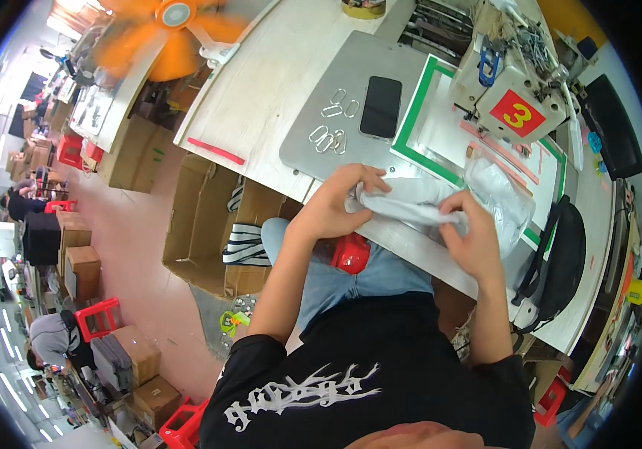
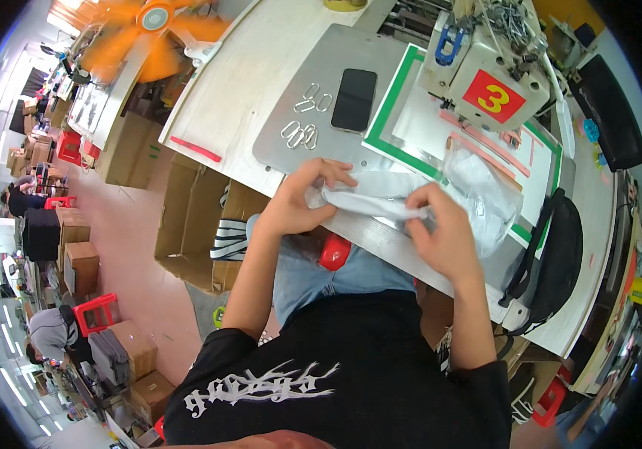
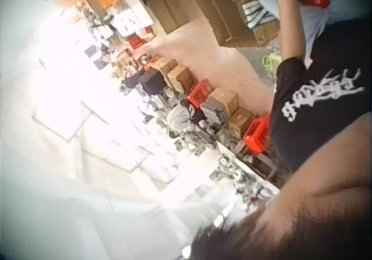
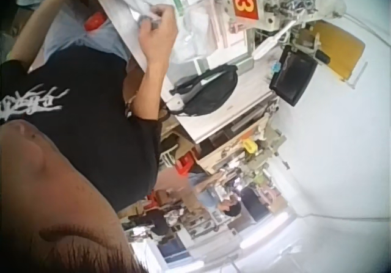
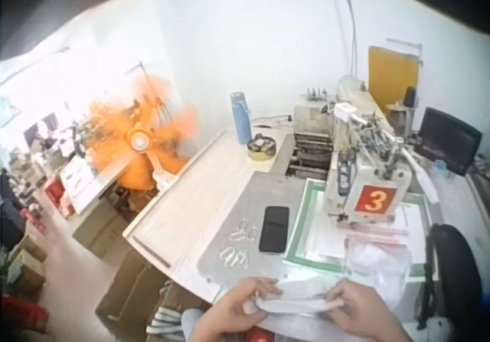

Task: The recorder is assembling metal buckles onto nylon straps by threading the strap through the hardware.

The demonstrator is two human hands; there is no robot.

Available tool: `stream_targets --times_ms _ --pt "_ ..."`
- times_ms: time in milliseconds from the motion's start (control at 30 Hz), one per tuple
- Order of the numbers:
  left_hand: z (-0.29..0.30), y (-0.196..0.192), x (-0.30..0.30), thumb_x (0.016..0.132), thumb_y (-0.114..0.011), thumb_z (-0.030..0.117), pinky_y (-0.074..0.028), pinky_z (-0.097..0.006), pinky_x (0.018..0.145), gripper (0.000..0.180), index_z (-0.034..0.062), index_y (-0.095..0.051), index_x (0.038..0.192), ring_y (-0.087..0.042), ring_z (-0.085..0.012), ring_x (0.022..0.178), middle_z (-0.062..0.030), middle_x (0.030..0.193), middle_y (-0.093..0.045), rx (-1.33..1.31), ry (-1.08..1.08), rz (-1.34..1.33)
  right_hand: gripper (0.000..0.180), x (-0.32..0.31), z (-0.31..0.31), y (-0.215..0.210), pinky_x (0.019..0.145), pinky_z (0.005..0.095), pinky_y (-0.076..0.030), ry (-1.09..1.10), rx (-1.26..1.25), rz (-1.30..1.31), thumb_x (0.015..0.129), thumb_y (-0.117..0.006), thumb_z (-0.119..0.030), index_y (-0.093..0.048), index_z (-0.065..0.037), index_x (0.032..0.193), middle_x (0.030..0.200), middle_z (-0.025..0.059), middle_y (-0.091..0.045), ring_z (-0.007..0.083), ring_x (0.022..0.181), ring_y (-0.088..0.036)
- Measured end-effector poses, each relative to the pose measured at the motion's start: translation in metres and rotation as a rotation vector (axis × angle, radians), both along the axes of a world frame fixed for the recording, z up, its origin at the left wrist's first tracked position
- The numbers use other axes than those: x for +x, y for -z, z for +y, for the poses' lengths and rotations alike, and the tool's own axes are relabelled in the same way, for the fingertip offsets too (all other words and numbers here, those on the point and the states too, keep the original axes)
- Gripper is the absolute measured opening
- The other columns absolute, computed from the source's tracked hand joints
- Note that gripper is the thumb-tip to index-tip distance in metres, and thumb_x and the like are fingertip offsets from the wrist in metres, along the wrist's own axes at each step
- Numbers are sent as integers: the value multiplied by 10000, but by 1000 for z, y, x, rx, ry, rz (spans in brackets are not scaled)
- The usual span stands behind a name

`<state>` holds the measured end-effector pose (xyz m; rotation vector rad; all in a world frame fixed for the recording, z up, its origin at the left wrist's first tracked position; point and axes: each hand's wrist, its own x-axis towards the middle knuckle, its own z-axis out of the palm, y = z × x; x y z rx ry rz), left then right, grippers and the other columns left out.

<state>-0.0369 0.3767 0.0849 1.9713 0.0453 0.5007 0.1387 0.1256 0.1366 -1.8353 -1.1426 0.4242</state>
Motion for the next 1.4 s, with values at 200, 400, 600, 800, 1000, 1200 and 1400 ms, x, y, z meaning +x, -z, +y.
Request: stream_targets --times_ms 200,400,600,800,1000,1200,1400 --pt "4 -8 13 879 -838 16 -569 -380 997 574 39 -631 1414 -720 -267 1087 -101 1181 -691 -483 -227 103 321 43 46 6 825 276 -507 130 164 196 937 -709 35 -631 -40 1240 976 67 -648 149 885 -642" --pt "10 2 31 1021 -736 170 -561 -427 858 327 23 -631 1293 -724 -411 972 -252 1030 -729 46 -420 202 385 80 69 25 786 411 -529 112 -241 -89 1000 -761 -287 -639 -87 1306 903 165 -684 285 842 -663" --pt "2 -13 28 1065 -667 173 -545 -529 807 259 54 -565 1271 -699 -521 913 -301 898 -707 -30 -478 306 484 65 51 8 910 502 -535 -100 -396 -158 1006 -736 -302 -598 29 1332 994 268 -713 444 1009 -691" --pt "5 -7 42 1022 -718 132 -542 -436 781 328 83 -587 1319 -712 -395 900 -233 958 -702 174 -519 172 408 52 57 11 927 496 -548 84 -310 -252 965 -734 -154 -623 -1 1327 1105 250 -691 455 1073 -677" --pt "-20 -26 -1 867 -755 -19 -575 -409 867 261 33 -754 1123 -708 -323 1012 -128 1065 -714 351 -396 -35 446 25 44 -12 923 432 -570 -138 71 -461 894 -772 -79 -649 -49 1321 1127 154 -652 360 1059 -676" --pt "-26 -16 5 855 -846 165 -529 -456 988 444 63 -730 1272 -636 -341 1123 -101 1197 -672 538 -231 170 454 20 54 12 1015 448 -525 -253 -205 -583 848 -838 -173 -669 -15 1239 1185 153 -618 361 1159 -611" --pt "-7 -25 21 825 -871 195 -529 -474 947 439 80 -715 1219 -634 -346 1074 -105 1105 -639 608 -112 235 468 32 65 10 1006 465 -520 -319 -312 -457 799 -876 -177 -646 -29 1179 1181 158 -599 382 1157 -598"
